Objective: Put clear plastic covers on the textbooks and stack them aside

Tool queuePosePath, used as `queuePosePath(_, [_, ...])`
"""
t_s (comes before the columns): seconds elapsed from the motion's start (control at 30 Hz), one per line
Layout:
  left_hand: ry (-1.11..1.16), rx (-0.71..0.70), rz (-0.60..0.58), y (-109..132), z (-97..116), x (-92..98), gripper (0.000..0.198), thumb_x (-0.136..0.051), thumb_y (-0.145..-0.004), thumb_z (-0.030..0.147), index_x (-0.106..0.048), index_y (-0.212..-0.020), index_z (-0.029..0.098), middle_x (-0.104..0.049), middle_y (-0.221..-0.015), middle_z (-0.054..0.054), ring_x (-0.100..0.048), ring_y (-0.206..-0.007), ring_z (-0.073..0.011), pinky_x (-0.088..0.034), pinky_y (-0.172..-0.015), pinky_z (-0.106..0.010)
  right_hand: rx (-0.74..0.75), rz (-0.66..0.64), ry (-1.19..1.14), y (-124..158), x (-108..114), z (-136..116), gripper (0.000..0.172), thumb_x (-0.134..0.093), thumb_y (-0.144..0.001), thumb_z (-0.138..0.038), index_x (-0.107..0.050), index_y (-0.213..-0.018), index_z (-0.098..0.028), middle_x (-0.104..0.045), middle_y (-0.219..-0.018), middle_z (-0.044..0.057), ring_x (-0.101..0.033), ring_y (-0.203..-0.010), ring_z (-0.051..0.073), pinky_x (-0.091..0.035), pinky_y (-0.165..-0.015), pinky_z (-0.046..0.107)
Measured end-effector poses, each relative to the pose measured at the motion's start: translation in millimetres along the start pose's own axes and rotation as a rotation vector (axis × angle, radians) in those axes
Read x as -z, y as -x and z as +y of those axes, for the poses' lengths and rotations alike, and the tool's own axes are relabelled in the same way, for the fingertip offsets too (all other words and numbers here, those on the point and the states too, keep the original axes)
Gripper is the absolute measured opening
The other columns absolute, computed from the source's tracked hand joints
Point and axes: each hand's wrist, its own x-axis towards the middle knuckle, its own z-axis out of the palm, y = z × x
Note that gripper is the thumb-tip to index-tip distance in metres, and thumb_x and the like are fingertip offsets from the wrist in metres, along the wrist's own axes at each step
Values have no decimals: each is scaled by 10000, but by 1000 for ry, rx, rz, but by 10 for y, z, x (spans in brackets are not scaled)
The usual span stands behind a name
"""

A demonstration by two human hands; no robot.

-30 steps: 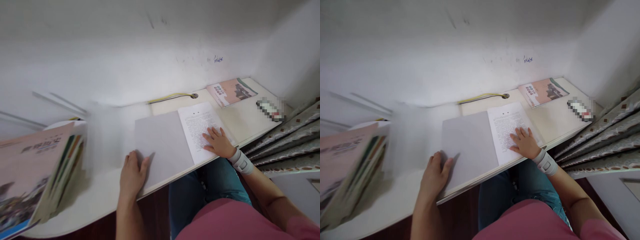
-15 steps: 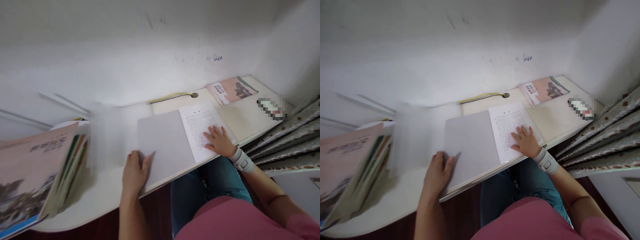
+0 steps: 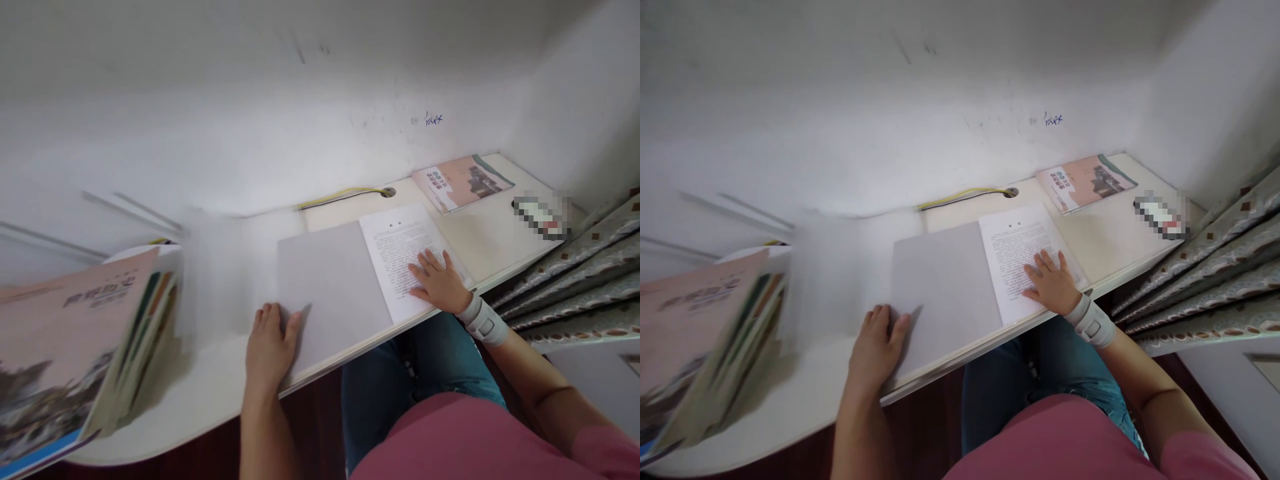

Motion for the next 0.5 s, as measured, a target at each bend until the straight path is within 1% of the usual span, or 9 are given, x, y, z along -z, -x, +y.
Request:
queuePosePath(0.13, [6, 14, -2, 4, -5, -3, 625, -318, -876, 514, -445, -1288, 62, -432, -1400, -215, -293, -1371, -352, -268, -1116, -527, -6, 5, 3, 1, -20, 18, 584, -340, -924, -547, -456, -1373, -193, -434, -1436, 169, -281, -1382, 324, -153, -1095, 613])
queuePosePath(0.3, [-5, 2, -10, 0, -12, 4, 639, -314, -882, 509, -457, -1276, 26, -428, -1398, -248, -295, -1371, -359, -255, -1122, -523, -12, -3, -5, 2, -30, 32, 587, -359, -918, -542, -447, -1379, -189, -429, -1439, 172, -267, -1389, 322, -113, -1105, 610])
queuePosePath(0.43, [0, -11, 2, 0, -14, 5, 590, -328, -880, 491, -471, -1263, 66, -448, -1389, -223, -307, -1364, -352, -278, -1107, -530, -17, -4, 8, -9, 8, 20, 580, -372, -917, -535, -473, -1357, -170, -451, -1417, 187, -273, -1385, 325, -123, -1104, 609])
queuePosePath(0.5, [-4, -12, 0, 0, -6, 8, 581, -326, -879, 486, -477, -1252, 67, -449, -1385, -226, -313, -1358, -352, -286, -1101, -531, -10, -9, 14, -15, 33, 18, 574, -379, -918, -530, -485, -1344, -161, -465, -1404, 193, -288, -1379, 323, -142, -1101, 606])
